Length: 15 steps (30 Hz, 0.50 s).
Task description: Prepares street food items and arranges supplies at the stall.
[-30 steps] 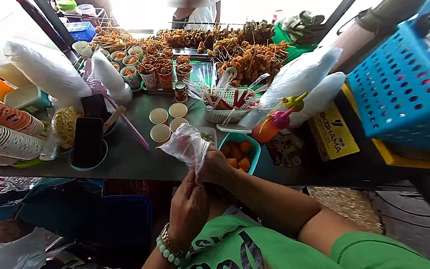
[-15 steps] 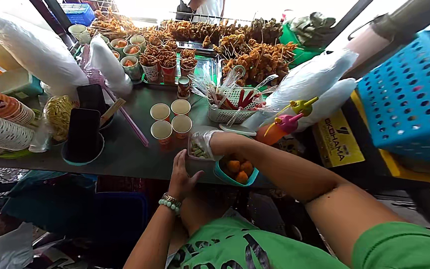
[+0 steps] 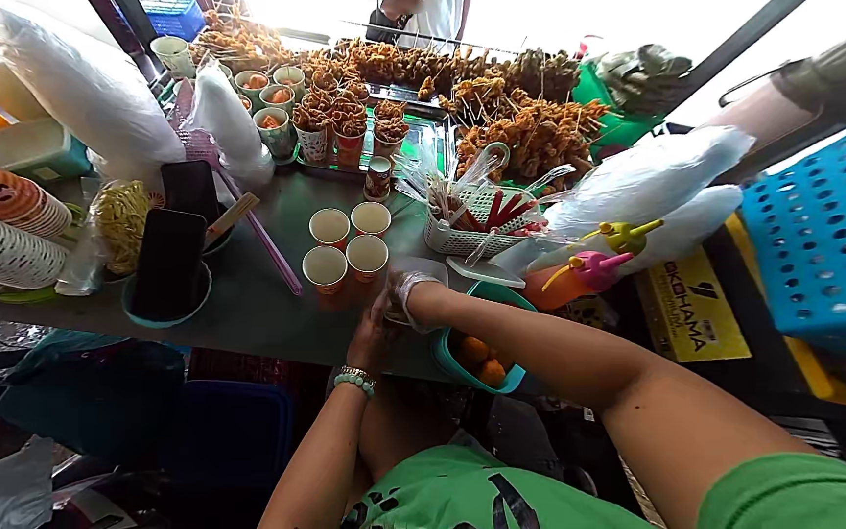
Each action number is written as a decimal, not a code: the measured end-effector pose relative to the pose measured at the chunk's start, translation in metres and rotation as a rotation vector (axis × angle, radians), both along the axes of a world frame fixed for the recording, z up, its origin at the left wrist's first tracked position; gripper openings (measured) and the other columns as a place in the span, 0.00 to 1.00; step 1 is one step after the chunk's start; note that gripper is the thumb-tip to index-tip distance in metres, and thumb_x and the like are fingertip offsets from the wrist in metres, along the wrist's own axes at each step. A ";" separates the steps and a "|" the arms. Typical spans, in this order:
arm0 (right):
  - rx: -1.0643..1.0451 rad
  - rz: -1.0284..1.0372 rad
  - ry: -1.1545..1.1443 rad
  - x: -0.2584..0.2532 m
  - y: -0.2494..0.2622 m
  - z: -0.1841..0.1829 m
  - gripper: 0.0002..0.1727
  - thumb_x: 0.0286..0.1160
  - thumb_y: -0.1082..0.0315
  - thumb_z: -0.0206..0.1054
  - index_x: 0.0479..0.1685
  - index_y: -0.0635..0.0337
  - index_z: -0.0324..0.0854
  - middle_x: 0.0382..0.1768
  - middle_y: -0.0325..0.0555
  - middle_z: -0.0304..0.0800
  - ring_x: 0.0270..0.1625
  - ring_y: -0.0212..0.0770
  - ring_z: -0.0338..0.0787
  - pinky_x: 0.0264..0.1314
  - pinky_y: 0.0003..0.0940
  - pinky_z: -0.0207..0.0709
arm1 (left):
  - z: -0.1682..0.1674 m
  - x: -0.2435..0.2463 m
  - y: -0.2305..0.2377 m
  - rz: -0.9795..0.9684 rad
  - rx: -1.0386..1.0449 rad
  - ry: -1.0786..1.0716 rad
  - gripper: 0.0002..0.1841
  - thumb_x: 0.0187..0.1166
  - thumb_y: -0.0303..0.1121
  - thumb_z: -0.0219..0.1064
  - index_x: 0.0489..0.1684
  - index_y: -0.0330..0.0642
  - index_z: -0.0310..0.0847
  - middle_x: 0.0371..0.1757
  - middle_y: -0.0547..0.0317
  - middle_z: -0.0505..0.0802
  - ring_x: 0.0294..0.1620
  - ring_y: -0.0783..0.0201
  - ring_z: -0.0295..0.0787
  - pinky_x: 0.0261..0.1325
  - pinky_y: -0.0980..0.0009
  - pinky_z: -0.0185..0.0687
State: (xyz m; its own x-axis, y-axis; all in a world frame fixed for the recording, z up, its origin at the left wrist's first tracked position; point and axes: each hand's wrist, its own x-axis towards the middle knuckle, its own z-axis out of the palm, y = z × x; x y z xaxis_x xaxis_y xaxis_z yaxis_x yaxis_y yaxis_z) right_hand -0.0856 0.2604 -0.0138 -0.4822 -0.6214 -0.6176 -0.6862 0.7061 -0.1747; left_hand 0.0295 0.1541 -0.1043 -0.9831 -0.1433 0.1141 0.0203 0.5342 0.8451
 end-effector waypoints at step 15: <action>-0.572 -0.081 0.065 -0.051 0.009 0.078 0.09 0.70 0.74 0.73 0.46 0.69 0.89 0.42 0.61 0.92 0.50 0.57 0.90 0.59 0.59 0.77 | -0.016 0.000 0.002 0.068 0.099 0.147 0.41 0.68 0.31 0.79 0.79 0.16 0.63 0.75 0.25 0.81 0.77 0.42 0.80 0.81 0.60 0.72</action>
